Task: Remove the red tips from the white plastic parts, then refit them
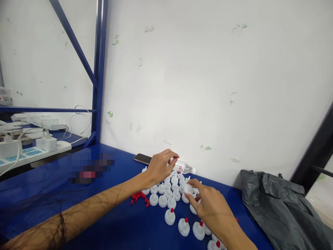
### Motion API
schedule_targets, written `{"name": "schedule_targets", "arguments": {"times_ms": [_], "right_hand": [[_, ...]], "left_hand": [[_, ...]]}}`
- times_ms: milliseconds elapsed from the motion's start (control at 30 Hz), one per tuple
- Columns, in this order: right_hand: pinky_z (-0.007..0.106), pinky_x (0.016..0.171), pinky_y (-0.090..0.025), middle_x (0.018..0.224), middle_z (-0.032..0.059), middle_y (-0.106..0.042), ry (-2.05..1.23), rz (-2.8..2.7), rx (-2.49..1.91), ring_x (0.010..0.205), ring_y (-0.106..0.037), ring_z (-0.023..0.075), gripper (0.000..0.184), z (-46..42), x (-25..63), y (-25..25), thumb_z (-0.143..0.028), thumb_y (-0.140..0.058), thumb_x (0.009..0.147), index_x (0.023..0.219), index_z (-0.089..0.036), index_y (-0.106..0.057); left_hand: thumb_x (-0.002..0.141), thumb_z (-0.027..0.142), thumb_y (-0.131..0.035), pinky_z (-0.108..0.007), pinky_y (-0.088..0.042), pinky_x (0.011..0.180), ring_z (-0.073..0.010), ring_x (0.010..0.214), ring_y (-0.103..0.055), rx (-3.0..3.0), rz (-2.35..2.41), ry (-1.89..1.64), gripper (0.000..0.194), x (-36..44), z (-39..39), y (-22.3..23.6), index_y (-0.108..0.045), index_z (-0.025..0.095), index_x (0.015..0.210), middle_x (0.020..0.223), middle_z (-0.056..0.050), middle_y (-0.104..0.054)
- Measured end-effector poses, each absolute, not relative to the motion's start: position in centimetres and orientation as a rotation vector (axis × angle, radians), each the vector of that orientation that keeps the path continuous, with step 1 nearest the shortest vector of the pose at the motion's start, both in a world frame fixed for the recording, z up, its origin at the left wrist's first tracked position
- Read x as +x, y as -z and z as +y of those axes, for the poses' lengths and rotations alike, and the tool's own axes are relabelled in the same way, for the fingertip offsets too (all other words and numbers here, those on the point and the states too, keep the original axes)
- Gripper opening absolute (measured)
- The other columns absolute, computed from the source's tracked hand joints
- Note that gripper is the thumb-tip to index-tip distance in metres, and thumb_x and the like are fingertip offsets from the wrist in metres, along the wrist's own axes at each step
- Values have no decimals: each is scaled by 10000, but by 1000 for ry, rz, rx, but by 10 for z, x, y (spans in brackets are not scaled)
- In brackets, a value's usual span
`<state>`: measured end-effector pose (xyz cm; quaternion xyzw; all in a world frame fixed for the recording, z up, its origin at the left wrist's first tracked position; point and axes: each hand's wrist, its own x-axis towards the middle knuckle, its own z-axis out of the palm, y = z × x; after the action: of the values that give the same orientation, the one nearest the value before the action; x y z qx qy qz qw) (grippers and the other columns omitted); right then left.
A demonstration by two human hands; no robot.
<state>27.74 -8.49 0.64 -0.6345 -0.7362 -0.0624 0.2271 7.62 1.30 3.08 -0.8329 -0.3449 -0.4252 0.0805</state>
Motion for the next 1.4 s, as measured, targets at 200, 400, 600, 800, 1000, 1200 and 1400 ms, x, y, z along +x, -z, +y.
{"name": "schedule_targets", "arguments": {"times_ms": [200, 400, 600, 800, 1000, 1200, 1400], "right_hand": [[344, 702, -599, 1017, 32, -748, 206, -2043, -1541, 750, -735, 211, 385, -83, 275, 4, -515, -479, 963, 1205, -305, -692], [341, 703, -619, 1034, 33, -720, 220, -2067, -1420, 751, -720, 198, 372, -83, 269, 20, -502, -485, 987, 1251, -331, -683], [327, 697, -623, 1047, 38, -711, 240, -2031, -1356, 750, -721, 190, 365, -80, 272, 28, -534, -475, 997, 1207, -328, -691], [291, 650, -619, 1128, 9, -691, 246, -2057, -1406, 794, -729, 173, 376, -74, 279, 35, -582, -448, 1017, 1253, -365, -644], [277, 603, -612, 1180, 8, -709, 255, -2065, -1377, 847, -750, 185, 379, -75, 279, 35, -588, -446, 1025, 1281, -380, -633], [293, 710, -629, 1101, 27, -777, 322, -2067, -1290, 778, -756, 186, 405, -73, 281, 37, -512, -449, 1051, 1365, -333, -630], [320, 847, -624, 1138, 63, -773, 248, -2046, -1217, 917, -759, 213, 424, -72, 280, 37, -452, -541, 1028, 1411, -283, -614]], "left_hand": [[1012, 226, -542, -291, -538, 767, -182, 930, -687, -2548, -865, 1362, 162, 54, -6, 1, -691, 211, 1075, 1030, -27, -732], [1014, 180, -518, -352, -511, 924, -199, 969, -642, -2637, -552, 1301, 176, 61, -10, 26, -686, 167, 1065, 994, -65, -722], [1030, 191, -505, -350, -493, 905, -193, 932, -638, -2661, -553, 1212, 209, 63, -18, 28, -686, 170, 1132, 978, -59, -714], [1035, 183, -520, -334, -476, 878, -184, 968, -663, -2703, -596, 1212, 200, 62, -16, 29, -697, 166, 1127, 992, -49, -735], [1073, 213, -476, -327, -463, 897, -167, 980, -682, -2716, -577, 1169, 232, 62, -6, 39, -681, 164, 1169, 1037, -44, -759], [1093, 271, -456, -342, -461, 834, -184, 891, -675, -2651, -605, 1052, 243, 60, -6, 33, -670, 175, 1157, 919, -38, -751], [1055, 182, -486, -327, -450, 758, -189, 819, -595, -2630, -551, 1062, 211, 58, -11, 24, -652, 162, 926, 835, -37, -683]]}}
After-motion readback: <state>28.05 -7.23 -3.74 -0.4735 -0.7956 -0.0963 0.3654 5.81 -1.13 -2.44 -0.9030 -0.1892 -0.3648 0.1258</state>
